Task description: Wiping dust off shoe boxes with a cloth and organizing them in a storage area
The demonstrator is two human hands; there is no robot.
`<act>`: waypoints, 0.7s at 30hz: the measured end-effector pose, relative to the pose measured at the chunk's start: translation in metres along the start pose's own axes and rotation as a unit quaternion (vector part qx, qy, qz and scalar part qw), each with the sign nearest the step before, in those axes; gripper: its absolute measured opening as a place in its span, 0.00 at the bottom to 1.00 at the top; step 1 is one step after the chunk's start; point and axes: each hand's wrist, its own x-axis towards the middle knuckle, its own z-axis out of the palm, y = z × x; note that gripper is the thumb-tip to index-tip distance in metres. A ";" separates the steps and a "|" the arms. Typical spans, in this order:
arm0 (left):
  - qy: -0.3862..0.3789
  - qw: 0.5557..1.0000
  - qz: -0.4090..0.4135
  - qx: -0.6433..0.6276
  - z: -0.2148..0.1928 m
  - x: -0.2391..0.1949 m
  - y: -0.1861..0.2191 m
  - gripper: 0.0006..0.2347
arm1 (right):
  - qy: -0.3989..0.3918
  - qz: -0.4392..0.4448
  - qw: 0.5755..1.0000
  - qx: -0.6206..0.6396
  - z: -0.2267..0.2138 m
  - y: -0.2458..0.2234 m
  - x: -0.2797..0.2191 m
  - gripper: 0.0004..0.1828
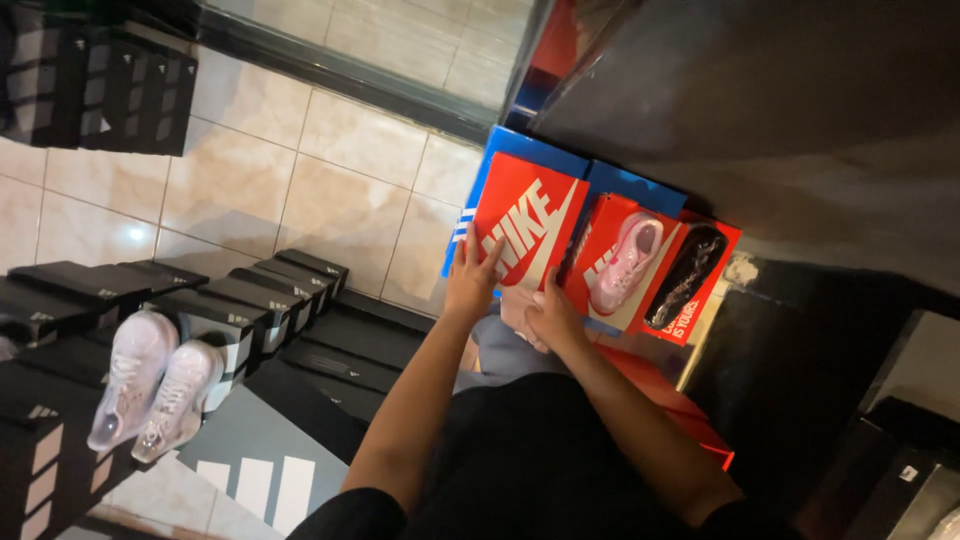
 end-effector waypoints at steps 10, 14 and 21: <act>0.144 0.989 -0.028 -0.037 0.018 -0.095 -0.031 0.25 | -0.132 -0.140 0.980 -0.047 -0.025 -0.073 -0.034 0.31; 0.278 0.953 -0.089 -0.077 0.017 -0.200 -0.073 0.20 | -0.274 -0.188 0.943 0.012 0.005 -0.071 0.004 0.31; 0.421 0.799 -0.429 -0.032 -0.006 -0.401 -0.122 0.22 | -0.400 -0.199 0.892 -0.064 0.101 -0.177 -0.107 0.29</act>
